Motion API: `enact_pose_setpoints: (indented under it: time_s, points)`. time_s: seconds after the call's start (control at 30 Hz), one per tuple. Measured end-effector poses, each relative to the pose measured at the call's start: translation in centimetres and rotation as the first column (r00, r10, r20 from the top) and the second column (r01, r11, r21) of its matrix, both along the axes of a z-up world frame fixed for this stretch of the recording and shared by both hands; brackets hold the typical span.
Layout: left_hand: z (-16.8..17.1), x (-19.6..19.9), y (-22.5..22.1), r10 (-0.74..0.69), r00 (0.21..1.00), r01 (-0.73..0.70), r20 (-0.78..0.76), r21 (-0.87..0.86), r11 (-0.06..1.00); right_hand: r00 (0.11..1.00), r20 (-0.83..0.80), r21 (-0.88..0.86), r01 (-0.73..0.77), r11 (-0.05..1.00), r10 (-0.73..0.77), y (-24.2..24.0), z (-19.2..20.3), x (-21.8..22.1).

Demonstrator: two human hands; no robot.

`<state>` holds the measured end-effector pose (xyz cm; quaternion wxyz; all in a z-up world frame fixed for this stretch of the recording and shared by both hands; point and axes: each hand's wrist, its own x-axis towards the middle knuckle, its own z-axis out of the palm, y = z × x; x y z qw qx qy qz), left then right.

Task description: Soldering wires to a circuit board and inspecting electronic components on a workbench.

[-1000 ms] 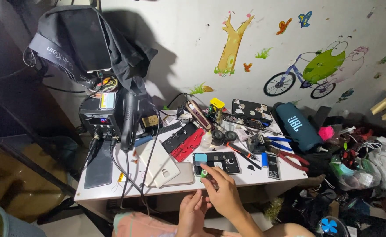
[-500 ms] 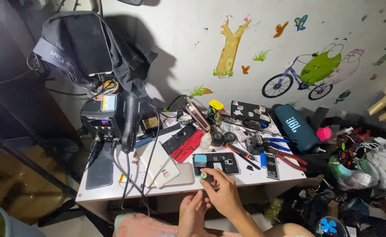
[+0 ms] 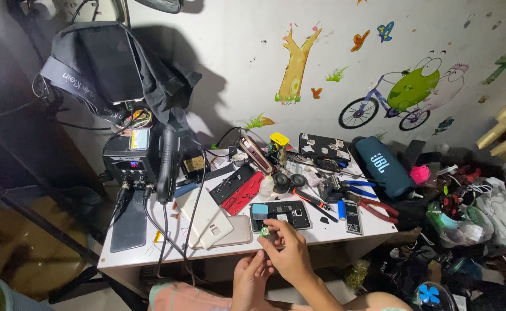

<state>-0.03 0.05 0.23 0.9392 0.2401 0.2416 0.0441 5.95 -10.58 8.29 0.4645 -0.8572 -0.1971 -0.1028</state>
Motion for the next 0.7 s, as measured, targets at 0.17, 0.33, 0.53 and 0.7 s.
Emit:
enact_pose_setpoints:
  time_s: [0.17, 0.33, 0.53, 0.7]
  points:
    - [-0.3, 0.0, -0.2, 0.015, 1.000, -0.015, 0.016, 0.001, 1.000, 0.994, 0.095, 0.003, -0.050, 0.999, 0.050, 0.2, 1.3, -0.4]
    - [-0.1, 0.0, -0.2, -0.004, 0.999, 0.003, 0.049, 0.032, 0.999, 0.991, 0.122, 0.036, -0.067, 0.997, 0.062, 0.3, 2.0, -0.6]
    - [-0.7, -0.8, 0.0, 0.008, 0.995, 0.022, -0.099, 0.301, 0.953, 0.981, 0.143, 0.034, -0.134, 0.990, 0.128, -0.2, 2.3, -0.5]
    - [3.2, -4.3, -0.6, 0.035, 0.995, 0.074, -0.089, 0.951, 0.301, 0.986, 0.012, 0.048, -0.165, 0.985, 0.165, -0.5, 3.2, -0.8]
